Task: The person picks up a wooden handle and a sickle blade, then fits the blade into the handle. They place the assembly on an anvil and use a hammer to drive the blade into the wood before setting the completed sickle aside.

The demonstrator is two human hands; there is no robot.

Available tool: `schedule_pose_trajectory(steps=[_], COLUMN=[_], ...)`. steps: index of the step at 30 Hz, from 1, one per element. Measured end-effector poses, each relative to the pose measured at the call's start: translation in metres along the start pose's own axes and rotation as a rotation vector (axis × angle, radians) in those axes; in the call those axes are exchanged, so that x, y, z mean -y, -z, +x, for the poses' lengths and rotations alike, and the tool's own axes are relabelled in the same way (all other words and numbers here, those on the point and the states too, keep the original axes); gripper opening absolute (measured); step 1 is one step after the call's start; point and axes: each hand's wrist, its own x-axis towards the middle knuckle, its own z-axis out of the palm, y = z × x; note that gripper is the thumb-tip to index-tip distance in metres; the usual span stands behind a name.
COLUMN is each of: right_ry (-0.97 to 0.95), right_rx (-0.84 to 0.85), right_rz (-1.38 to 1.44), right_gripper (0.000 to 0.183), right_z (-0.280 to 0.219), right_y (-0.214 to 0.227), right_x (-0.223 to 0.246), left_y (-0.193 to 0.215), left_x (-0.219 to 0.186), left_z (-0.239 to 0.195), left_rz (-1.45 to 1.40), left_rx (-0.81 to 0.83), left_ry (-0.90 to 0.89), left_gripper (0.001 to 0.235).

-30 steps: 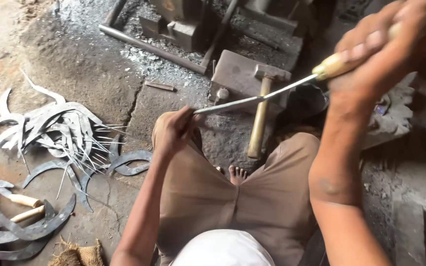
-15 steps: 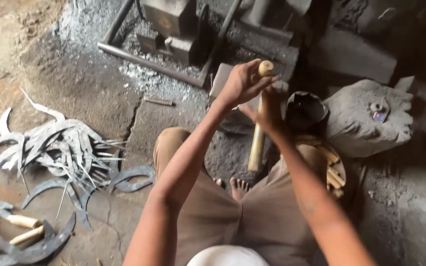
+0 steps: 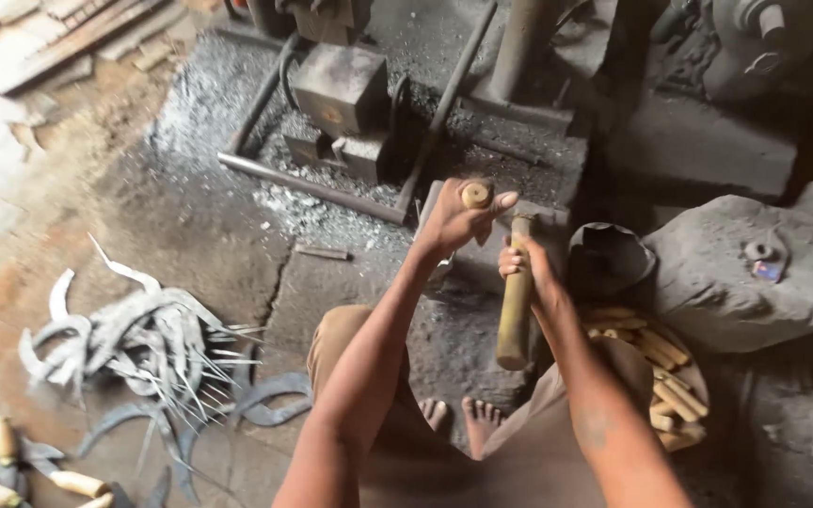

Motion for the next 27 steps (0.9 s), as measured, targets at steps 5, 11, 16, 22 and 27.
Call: schedule_pose_trajectory(steps=[5,11,16,22,27], right_ry=[0.093,0.732,1.057,0.243,0.043], right_rx=[-0.18,0.006,0.159,0.397,-0.225], right_rz=[-0.633,-1.219,-1.358,-1.623,-1.6], right_gripper=[0.023,0.031,0.028,0.016,0.025], right_z=[-0.042,-0.182,-0.211,-0.151,-0.171], right_y=[-0.054,-0.257,-0.346,-0.283,-0.317], right_x=[-0.016,-0.018,0.003,-0.002,-0.042], left_y=[0.018,0.022,0.023,0.032,0.04], left_x=[0.035,0.057,0.058,0.111,0.096], left_z=[-0.005,-0.001,0.004,0.006,-0.02], left_rz=[-0.113,-0.206,-0.203,-0.212,-0.229], left_rx=[0.007,0.002,0.03,-0.003,-0.19], left_ry=[-0.1,-0.17,-0.115,-0.272,-0.119], left_gripper=[0.046,0.038,0.038,0.027,0.024])
